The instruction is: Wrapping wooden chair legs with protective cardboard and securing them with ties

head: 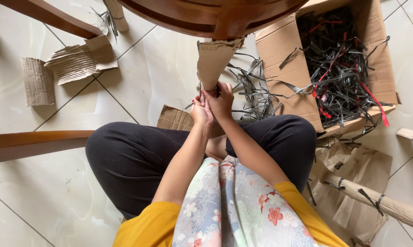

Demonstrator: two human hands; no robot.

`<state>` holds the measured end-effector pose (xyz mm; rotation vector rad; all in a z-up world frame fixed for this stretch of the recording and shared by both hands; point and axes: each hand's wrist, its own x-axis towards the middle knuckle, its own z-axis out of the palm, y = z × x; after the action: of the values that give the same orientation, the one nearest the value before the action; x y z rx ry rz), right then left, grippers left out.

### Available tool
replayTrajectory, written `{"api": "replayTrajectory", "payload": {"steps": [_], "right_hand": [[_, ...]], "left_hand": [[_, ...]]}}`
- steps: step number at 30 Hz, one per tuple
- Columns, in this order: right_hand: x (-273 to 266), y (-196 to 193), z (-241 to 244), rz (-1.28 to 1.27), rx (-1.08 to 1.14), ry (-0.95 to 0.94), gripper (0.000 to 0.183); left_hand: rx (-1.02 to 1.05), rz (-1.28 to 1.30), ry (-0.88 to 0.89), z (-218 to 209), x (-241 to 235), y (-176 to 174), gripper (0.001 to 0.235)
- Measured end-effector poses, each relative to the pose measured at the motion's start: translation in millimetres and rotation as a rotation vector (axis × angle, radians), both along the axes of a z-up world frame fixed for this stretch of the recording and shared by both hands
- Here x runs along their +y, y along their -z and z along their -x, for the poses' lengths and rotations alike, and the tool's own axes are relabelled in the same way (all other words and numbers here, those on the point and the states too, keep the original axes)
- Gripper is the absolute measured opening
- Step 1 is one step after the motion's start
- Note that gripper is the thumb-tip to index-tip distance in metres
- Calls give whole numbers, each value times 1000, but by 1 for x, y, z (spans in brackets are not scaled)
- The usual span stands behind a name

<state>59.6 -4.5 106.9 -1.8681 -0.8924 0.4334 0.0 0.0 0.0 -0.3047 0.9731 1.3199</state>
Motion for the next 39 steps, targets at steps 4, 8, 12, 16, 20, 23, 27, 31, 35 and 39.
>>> {"api": "replayTrajectory", "payload": {"steps": [4,8,12,16,20,23,27,31,35,39], "right_hand": [[7,9,1,-15,-30,1,46],[7,17,2,-1,-47,28,45],[4,20,-8,41,-61,7,44],[-5,33,-17,89,-61,-29,39],[-9,-4,-9,154,-109,-111,38],[-8,-20,-5,225,-172,-197,32],[-17,-3,-13,349,-190,-301,19],[-20,3,-31,372,-147,-275,11],[-27,-32,-28,423,-205,-321,13],[-39,-38,-37,428,-294,-306,12]], "left_hand": [[119,19,146,1,-13,1,25],[326,53,426,4,-35,9,29],[273,48,550,0,-43,-1,31],[208,65,634,-4,-55,27,29],[234,86,716,0,-67,20,30],[253,105,776,-2,-72,40,32],[434,67,962,0,-69,49,28],[981,-58,1114,37,-14,-61,53],[844,-122,974,30,9,-87,39],[626,-53,925,18,9,-53,36]]}}
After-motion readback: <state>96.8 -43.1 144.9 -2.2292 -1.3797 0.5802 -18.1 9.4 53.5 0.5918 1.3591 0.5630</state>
